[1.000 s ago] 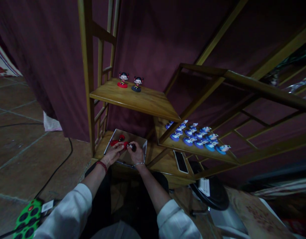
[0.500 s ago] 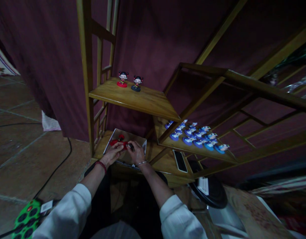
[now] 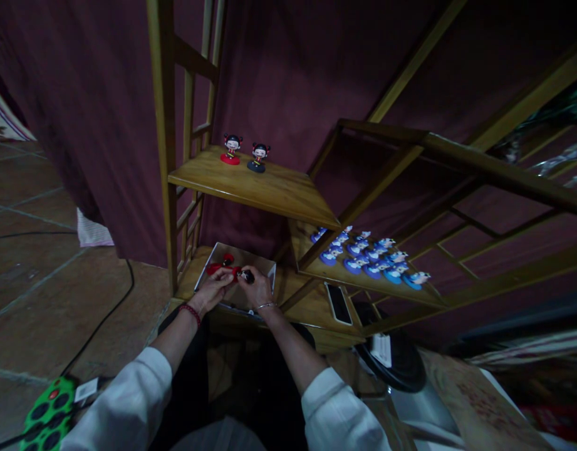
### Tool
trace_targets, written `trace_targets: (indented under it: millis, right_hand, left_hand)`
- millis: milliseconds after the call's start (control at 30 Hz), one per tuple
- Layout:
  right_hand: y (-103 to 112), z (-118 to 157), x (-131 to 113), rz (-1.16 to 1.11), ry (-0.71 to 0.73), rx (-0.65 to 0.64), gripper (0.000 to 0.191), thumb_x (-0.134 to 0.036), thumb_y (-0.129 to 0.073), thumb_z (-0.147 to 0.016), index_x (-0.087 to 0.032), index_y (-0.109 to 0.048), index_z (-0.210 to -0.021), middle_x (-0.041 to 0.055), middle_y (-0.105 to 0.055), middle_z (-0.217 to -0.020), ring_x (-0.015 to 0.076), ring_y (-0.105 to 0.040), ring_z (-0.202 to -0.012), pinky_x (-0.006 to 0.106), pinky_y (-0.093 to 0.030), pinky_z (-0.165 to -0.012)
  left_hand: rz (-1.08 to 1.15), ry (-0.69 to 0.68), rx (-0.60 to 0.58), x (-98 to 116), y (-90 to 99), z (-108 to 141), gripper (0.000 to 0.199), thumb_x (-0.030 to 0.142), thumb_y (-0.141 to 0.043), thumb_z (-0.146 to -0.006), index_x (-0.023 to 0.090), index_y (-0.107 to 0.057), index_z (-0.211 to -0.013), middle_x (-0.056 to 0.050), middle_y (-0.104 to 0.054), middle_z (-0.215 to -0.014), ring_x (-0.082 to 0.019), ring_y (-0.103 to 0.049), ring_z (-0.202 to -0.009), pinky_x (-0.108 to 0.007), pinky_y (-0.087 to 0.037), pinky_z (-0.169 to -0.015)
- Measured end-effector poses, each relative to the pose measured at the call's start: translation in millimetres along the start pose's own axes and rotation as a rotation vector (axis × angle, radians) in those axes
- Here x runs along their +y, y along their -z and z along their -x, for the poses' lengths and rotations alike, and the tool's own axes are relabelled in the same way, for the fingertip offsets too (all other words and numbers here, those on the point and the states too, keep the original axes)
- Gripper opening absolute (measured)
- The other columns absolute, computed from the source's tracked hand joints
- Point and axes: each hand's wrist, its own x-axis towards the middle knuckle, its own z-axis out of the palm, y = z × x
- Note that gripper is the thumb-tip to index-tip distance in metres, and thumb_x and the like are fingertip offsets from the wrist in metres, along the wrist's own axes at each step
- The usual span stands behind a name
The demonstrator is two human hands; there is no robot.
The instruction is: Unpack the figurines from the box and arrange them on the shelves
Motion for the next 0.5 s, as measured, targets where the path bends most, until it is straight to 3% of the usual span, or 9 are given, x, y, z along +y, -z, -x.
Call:
trace_targets:
  millis: [333, 500]
  right_hand:
    - [-6.4, -1.7, 4.4, -0.043, -0.122, 0.027, 0.016, -0.03, -0.057, -0.068, -0.021, -0.063, -0.081, -0.0003, -0.065, -0.072, 0.0157, -0.061, -0.068, 0.026, -0.048, -0.066]
    - [-5.1, -1.0, 6.6, 0.026, 0.057, -0.016, 0.015, -0.022, -0.054, -0.071, -0.022, -0.061, -0.084, 0.0008, -0.065, -0.077, 0.0155, -0.06, -0.071, 0.027, -0.047, -0.069]
  left_hand:
    - [-0.03, 0.001, -0.012, -0.6, 2.0, 0.3, 0.022, 0.015, -0.077, -0.055, 0.015, -0.063, -0.072, 0.002, -0.064, -0.076, -0.008, -0.057, -0.077, -0.022, -0.042, -0.083]
    - [-0.036, 0.03, 0.015, -2.0, 3.7, -0.6, 0.023, 0.014, -0.077, -0.054, 0.015, -0.062, -0.07, 0.003, -0.063, -0.076, -0.009, -0.058, -0.076, -0.026, -0.044, -0.083]
